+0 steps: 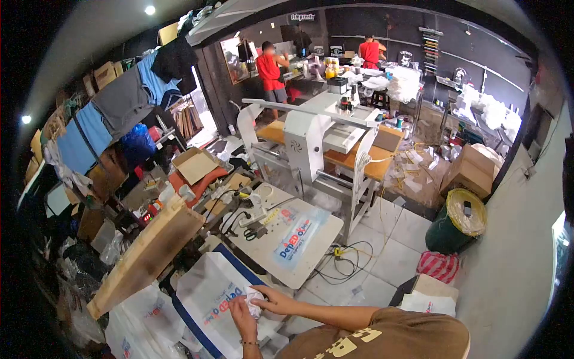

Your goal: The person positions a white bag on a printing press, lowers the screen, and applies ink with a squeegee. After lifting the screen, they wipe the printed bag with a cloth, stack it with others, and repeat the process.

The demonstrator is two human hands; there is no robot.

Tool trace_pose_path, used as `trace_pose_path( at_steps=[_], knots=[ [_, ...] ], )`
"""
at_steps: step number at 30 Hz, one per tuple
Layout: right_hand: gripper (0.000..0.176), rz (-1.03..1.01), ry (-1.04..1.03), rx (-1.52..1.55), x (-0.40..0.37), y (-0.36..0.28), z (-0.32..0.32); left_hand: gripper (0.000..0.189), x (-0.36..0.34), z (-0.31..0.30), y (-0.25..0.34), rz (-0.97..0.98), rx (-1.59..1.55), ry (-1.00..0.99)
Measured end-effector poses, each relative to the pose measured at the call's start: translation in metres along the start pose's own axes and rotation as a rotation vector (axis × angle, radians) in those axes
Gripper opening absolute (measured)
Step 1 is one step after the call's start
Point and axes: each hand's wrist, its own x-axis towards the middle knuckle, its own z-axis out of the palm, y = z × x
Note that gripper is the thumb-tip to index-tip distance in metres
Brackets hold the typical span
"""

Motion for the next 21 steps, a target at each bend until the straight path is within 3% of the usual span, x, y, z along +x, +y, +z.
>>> trace_pose_path(
  at_steps=[1,2,4,5,6,7,9,11,12,14,15,17,18,20,21],
  knots=[
    [0.053,-0.004,0.005,-0.005,0.001,0.009,0.000,0.026,-0.003,0.003,-0.010,-0.236,-0.463,-0.055],
    [0.054,0.092,0.027,0.054,0.003,0.019,0.001,0.026,-0.004,0.003,0.001,-0.234,-0.466,-0.060],
    [0.054,0.189,0.051,0.114,0.002,0.027,0.000,0.042,-0.015,-0.005,0.028,0.097,0.098,-0.256],
    [0.054,0.195,0.064,0.112,0.000,0.024,-0.001,0.064,-0.016,-0.009,0.049,0.319,0.356,-0.254],
    [0.054,0.201,0.077,0.111,-0.002,0.022,-0.001,0.064,-0.013,-0.010,0.030,0.319,0.356,-0.256],
    [0.054,0.201,0.078,0.111,-0.005,0.010,-0.003,0.070,-0.008,-0.013,-0.005,0.068,0.176,-0.365],
    [0.049,0.380,-0.116,0.198,-0.010,-0.018,-0.011,0.077,-0.003,-0.017,-0.013,-0.180,-0.010,-0.470],
    [0.045,0.364,-0.164,0.274,-0.010,0.004,-0.008,0.084,0.000,-0.025,0.025,-0.401,-0.097,-0.327],
    [0.042,0.344,-0.214,0.354,-0.010,0.018,-0.006,0.084,-0.004,-0.025,0.027,-0.404,-0.100,-0.323],
    [0.038,0.354,-0.290,0.366,-0.006,0.019,-0.011,0.089,-0.009,-0.024,0.030,-0.086,0.240,-0.156],
    [0.035,0.364,-0.357,0.381,-0.004,0.019,-0.012,0.089,-0.011,-0.021,0.022,-0.086,0.242,-0.155],
    [0.031,0.334,-0.351,0.413,-0.002,0.019,-0.007,0.087,-0.020,-0.010,0.007,-0.144,-0.412,-0.388],
    [0.027,0.303,-0.347,0.443,0.000,0.020,-0.004,0.087,-0.025,-0.006,0.005,-0.145,-0.412,-0.387],
    [0.026,0.312,-0.352,0.337,0.008,0.020,-0.004,0.084,-0.035,0.000,0.020,-0.020,0.000,-0.296],
    [0.024,0.321,-0.354,0.230,0.011,0.021,-0.002,0.068,-0.041,0.004,0.030,0.090,0.029,-0.189]
  ],
)
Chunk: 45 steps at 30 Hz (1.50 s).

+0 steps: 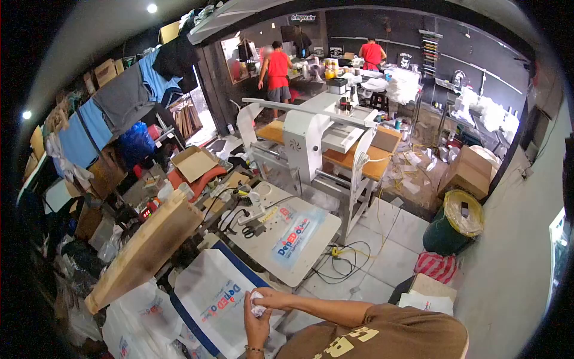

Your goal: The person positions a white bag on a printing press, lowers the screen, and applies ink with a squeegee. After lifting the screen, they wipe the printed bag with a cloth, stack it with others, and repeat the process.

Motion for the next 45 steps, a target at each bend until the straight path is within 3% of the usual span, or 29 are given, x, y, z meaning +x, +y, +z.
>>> trace_pose_path(
  at_steps=[1,3,4,5,7,8,9,11,13,14,16,17,20,24,29,31,33,34,36,39,41,45],
  knots=[
    [0.024,0.005,-0.001,0.003,0.004,0.005,0.006,0.068,0.001,-0.003,-0.006,-0.005,0.000,-0.001],
    [0.030,0.044,0.114,0.322,0.015,0.027,0.028,0.052,0.006,-0.018,-0.024,-0.064,0.003,-0.009],
    [0.039,0.112,0.055,0.410,0.023,0.049,0.026,0.039,0.008,-0.024,-0.022,-0.096,-0.041,0.034],
    [0.039,0.132,0.047,0.421,0.018,0.046,0.037,0.039,0.012,-0.035,-0.018,-0.120,-0.038,0.035],
    [0.043,0.127,0.042,0.753,0.009,0.015,0.052,0.041,0.018,-0.066,-0.016,-0.121,0.172,-0.064],
    [0.058,0.135,-0.011,0.659,0.008,0.014,0.049,0.038,0.019,-0.077,-0.026,-0.128,0.167,-0.037],
    [0.061,0.083,0.068,0.582,0.010,0.020,0.054,0.035,0.021,-0.089,-0.037,-0.135,0.166,-0.012],
    [0.052,0.051,0.052,-0.008,0.015,0.018,0.030,0.030,0.026,-0.115,-0.044,-0.062,0.199,0.164],
    [0.040,-0.380,0.377,-0.621,0.014,0.037,0.017,0.026,0.023,-0.135,-0.090,0.075,0.555,0.236],
    [0.038,-0.427,0.523,-0.682,0.008,0.037,0.010,0.028,0.016,-0.128,-0.118,0.012,0.522,0.251],
    [0.055,-0.336,0.566,-0.922,0.014,0.053,-0.004,0.027,0.015,-0.113,-0.135,-0.071,0.454,0.313],
    [0.061,-0.285,0.583,-1.025,0.013,0.048,-0.007,0.027,0.020,-0.104,-0.154,0.017,0.407,0.254],
    [0.077,-0.190,0.482,-0.948,0.015,0.051,0.002,0.020,0.065,-0.058,-0.129,0.060,0.477,0.332],
    [0.076,-0.256,0.476,-0.929,0.012,0.047,0.001,0.018,0.072,-0.039,-0.125,0.159,0.579,0.299],
    [0.075,-0.212,0.469,-0.926,0.007,0.044,0.003,0.016,0.060,-0.082,-0.139,0.064,0.660,0.272],
    [0.074,-0.192,0.469,-0.898,0.005,0.036,0.001,0.014,0.090,-0.075,-0.141,0.136,0.669,0.393],
    [0.074,-0.136,0.444,-0.884,0.002,0.032,0.005,0.015,0.097,-0.043,-0.143,0.107,0.699,0.287],
    [0.072,-0.211,0.499,-0.990,0.006,0.041,0.003,0.017,0.096,-0.026,-0.143,0.096,0.756,0.235],
    [0.071,-0.234,0.509,-1.051,0.005,0.041,0.000,0.023,0.081,-0.027,-0.129,0.393,0.569,0.233],
    [0.071,-0.222,0.491,-1.028,0.001,0.034,-0.002,0.016,0.078,-0.059,-0.136,0.210,0.582,0.248],
    [0.071,-0.276,0.489,-0.954,0.002,0.036,0.001,0.014,0.104,-0.053,-0.138,0.228,0.626,0.327],
    [0.070,-0.297,0.473,-0.937,0.001,0.030,0.001,0.016,0.110,-0.020,-0.136,0.222,0.582,0.290]
  ],
)
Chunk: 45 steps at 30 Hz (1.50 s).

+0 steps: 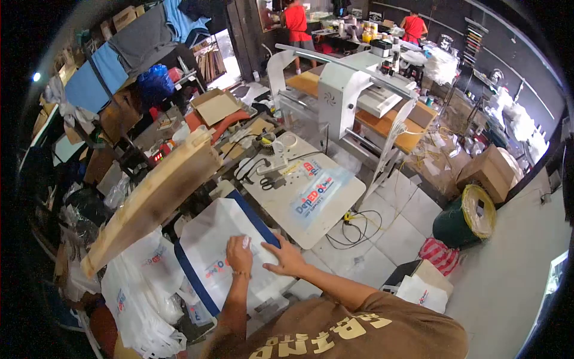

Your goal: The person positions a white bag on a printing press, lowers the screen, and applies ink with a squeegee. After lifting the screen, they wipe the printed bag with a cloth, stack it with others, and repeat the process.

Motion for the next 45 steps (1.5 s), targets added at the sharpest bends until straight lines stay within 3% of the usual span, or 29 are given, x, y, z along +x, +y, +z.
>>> trace_pose_path(
  at_steps=[3,5,8,13,15,16,17,18,21,24,26,27,29,31,32,33,36,40,42,45],
  knots=[
    [0.069,0.035,-0.052,-0.074,-0.001,0.001,0.002,0.016,-0.028,-0.032,-0.009,0.109,0.030,-0.012],
    [0.068,0.013,-0.027,-0.084,-0.001,0.004,0.005,0.016,-0.027,-0.053,-0.036,-0.037,-0.009,-0.015],
    [0.067,0.004,-0.012,-0.073,-0.003,0.004,0.008,0.016,-0.007,-0.027,-0.029,-0.141,0.067,0.011],
    [0.065,0.025,-0.053,-0.076,0.000,0.005,0.002,0.020,-0.011,-0.009,0.014,0.004,0.040,0.009],
    [0.066,0.028,-0.064,-0.018,-0.001,0.001,0.000,0.017,-0.027,-0.029,-0.008,-0.037,0.159,-0.009],
    [0.066,0.028,-0.057,-0.020,-0.002,0.002,0.002,0.014,-0.030,-0.042,-0.024,0.011,0.108,0.074],
    [0.067,0.010,-0.040,-0.037,-0.002,0.005,0.005,0.012,-0.036,-0.055,-0.040,-0.051,0.041,0.097],
    [0.068,-0.005,-0.021,-0.054,-0.001,0.007,0.007,0.013,-0.042,-0.066,-0.050,-0.143,0.186,0.117],
    [0.071,0.006,-0.034,-0.063,-0.002,0.009,0.010,0.014,-0.039,-0.058,-0.042,-0.162,0.276,0.145],
    [0.071,0.021,-0.031,-0.040,-0.003,0.006,0.008,0.015,-0.033,-0.014,-0.011,-0.188,0.094,0.087],
    [0.071,0.033,-0.032,-0.019,-0.005,0.005,0.010,0.017,-0.032,0.002,0.031,-0.008,0.027,0.006],
    [0.070,0.014,-0.025,-0.028,-0.004,0.008,0.010,0.017,-0.034,-0.004,0.032,-0.016,0.025,0.014],
    [0.070,-0.004,-0.021,-0.030,-0.004,0.010,0.011,0.019,-0.051,-0.029,0.022,-0.011,0.115,-0.047],
    [0.069,-0.007,0.000,-0.046,-0.003,0.008,0.010,0.021,-0.079,-0.051,-0.025,-0.023,0.225,0.049],
    [0.069,-0.001,0.004,-0.042,-0.003,0.006,0.009,0.021,-0.088,-0.068,-0.053,-0.130,0.219,-0.025],
    [0.069,0.007,-0.018,-0.028,-0.002,0.005,0.005,0.018,-0.087,-0.091,-0.048,-0.251,0.272,0.025],
    [0.070,0.007,-0.024,-0.017,-0.004,0.008,0.006,0.016,-0.078,-0.091,-0.044,-0.247,0.201,0.034],
    [0.075,-0.016,-0.020,-0.057,-0.001,0.006,0.007,0.020,-0.057,-0.022,0.018,-0.097,0.050,0.142],
    [0.076,-0.010,-0.029,-0.027,-0.002,0.008,0.010,0.020,-0.050,-0.009,0.053,-0.077,0.098,0.025],
    [0.077,-0.028,-0.012,-0.015,-0.002,0.009,0.008,0.018,-0.066,-0.024,0.027,-0.053,0.168,0.058]
  ],
)
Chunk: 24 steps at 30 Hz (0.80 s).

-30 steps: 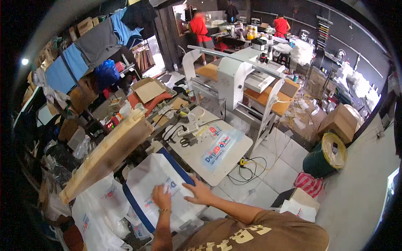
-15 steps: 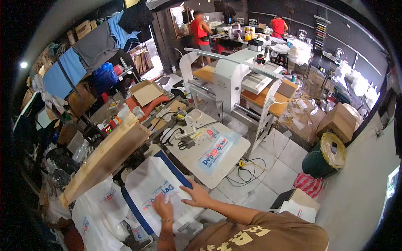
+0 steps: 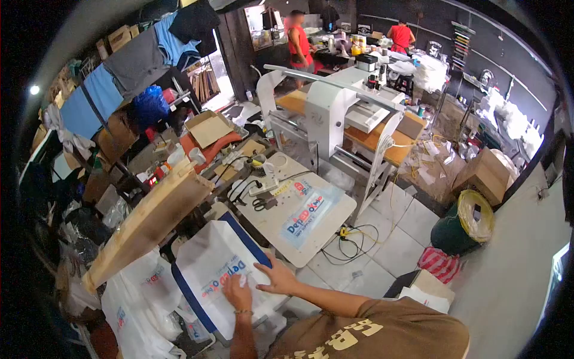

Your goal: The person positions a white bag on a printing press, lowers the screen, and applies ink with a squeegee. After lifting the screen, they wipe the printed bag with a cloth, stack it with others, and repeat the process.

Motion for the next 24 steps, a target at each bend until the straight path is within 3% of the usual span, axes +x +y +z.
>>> trace_pose_path(
  at_steps=[4,5,8,9,10,11,13,16,19,22,24],
  knots=[
    [0.078,0.048,-0.040,-0.173,-0.001,-0.003,0.000,0.018,-0.029,-0.056,-0.095,-0.124,0.091,0.001],
    [0.079,0.039,-0.042,-0.007,0.000,0.006,0.003,0.020,-0.029,-0.075,-0.102,-0.194,0.131,-0.032],
    [0.080,-0.003,0.015,-0.015,0.000,0.007,0.010,0.027,-0.013,-0.072,-0.077,-0.401,0.121,-0.174],
    [0.081,0.097,-0.081,-0.005,0.003,-0.002,0.004,0.027,-0.016,-0.036,-0.084,-0.218,-0.028,0.030],
    [0.081,0.091,-0.072,-0.010,0.004,0.000,0.008,0.025,-0.020,-0.001,-0.078,-0.229,-0.082,0.052],
    [0.081,0.115,-0.058,-0.007,0.003,-0.002,0.008,0.026,-0.005,0.013,-0.042,-0.082,-0.008,0.133],
    [0.081,0.143,-0.072,0.073,0.003,-0.002,0.006,0.030,0.012,0.014,0.013,-0.078,-0.114,-0.057],
    [0.081,0.137,-0.089,0.003,0.005,-0.003,0.005,0.030,0.004,-0.004,-0.009,-0.052,0.054,-0.053],
    [0.082,0.179,-0.132,-0.001,0.007,-0.009,-0.003,0.016,0.001,-0.040,-0.077,-0.153,0.110,0.008],
    [0.080,0.135,-0.071,0.051,0.004,-0.005,0.002,0.016,0.018,-0.034,-0.058,-0.208,0.154,0.025],
    [0.080,0.132,-0.056,0.026,0.007,-0.004,-0.001,0.019,0.035,-0.009,-0.025,-0.045,-0.035,0.010]
  ],
)
